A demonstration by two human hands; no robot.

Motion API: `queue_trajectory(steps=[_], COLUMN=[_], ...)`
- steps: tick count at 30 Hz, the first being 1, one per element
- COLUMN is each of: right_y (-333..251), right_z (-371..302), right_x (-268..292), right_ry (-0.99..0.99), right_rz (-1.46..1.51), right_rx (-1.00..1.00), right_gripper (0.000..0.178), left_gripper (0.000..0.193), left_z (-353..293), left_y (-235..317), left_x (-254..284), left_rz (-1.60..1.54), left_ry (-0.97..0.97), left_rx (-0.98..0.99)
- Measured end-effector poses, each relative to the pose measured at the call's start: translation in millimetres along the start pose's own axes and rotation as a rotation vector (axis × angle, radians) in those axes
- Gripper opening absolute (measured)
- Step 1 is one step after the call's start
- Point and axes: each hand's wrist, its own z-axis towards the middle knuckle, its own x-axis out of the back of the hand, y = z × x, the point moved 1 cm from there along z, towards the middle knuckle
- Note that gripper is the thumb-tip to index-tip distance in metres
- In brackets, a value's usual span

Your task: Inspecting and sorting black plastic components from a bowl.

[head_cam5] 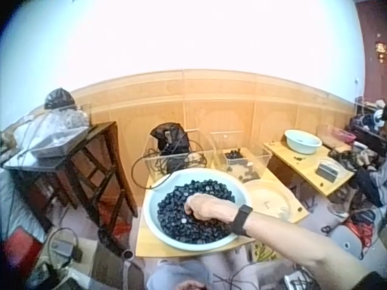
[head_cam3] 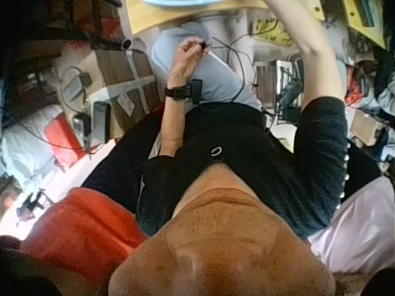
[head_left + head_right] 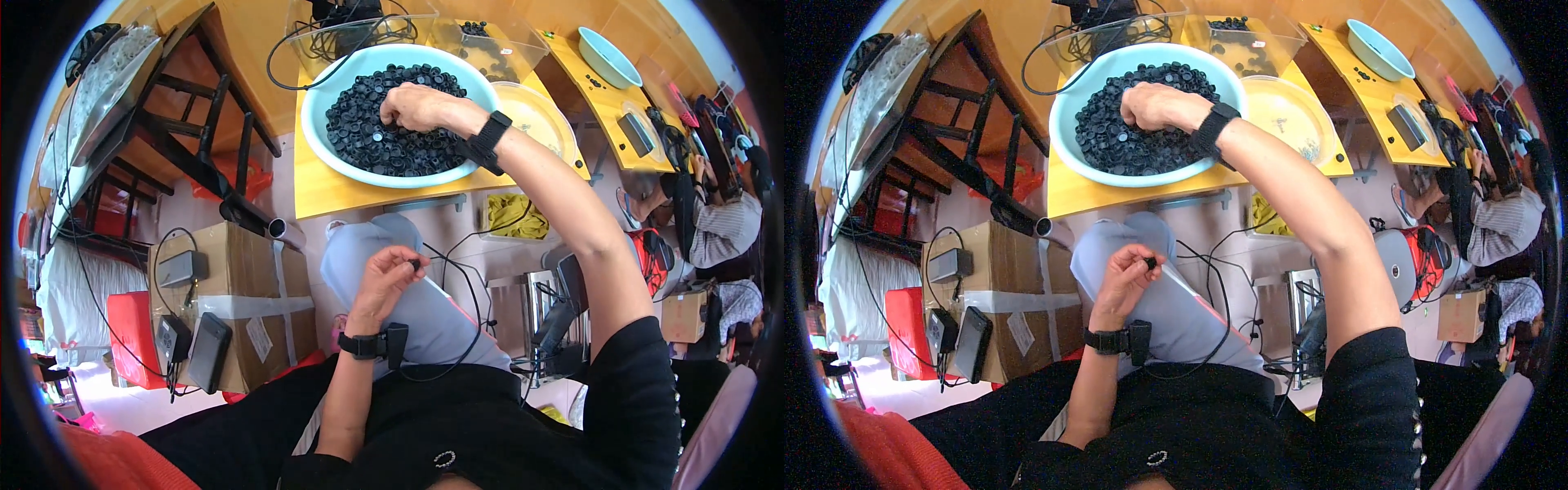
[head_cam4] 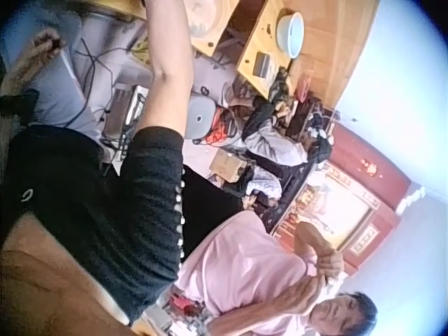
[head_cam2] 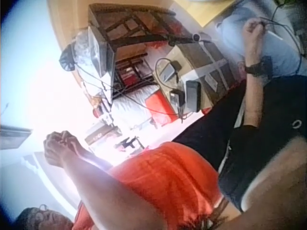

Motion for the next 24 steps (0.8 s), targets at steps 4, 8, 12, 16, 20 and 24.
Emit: queue_trajectory(steps=[4, 8, 12, 16, 20, 24], right_y=[-0.1, 7.1, 6.4, 9.9, 14.4, 29.3], right_z=[7.0, 16.8, 25.0, 22.5, 13.4, -9.6], right_x=[5.4, 0.5, -7.8, -4.0, 6.9, 26.5], right_ry=[0.220, 0.111, 0.095, 0.027, -0.011, 0.059], right_rz=[0.029, -0.024, -0.060, -0.029, 0.289, 0.577], right_rx=[0.062, 0.085, 0.095, 0.062, -0.091, -0.115], right_gripper=[0.022, 0.032, 0.028, 0.014, 0.009, 0.008], left_gripper=[0.015, 0.015, 0.016, 0.015, 0.015, 0.015], left_z=[-1.4, -3.6, -5.6, -4.7, -7.3, -8.1], left_y=[2.8, 0.4, -0.9, -1.3, -2.5, -1.0], left_x=[1.0, 1.9, 0.6, 0.7, -0.3, -4.6], left_rz=[0.010, 0.031, 0.034, 0.035, 0.062, 0.048], left_ry=[0.008, 0.017, 0.023, 0.014, 0.020, 0.012], left_rx=[-0.006, 0.006, -0.004, -0.017, -0.030, -0.039])
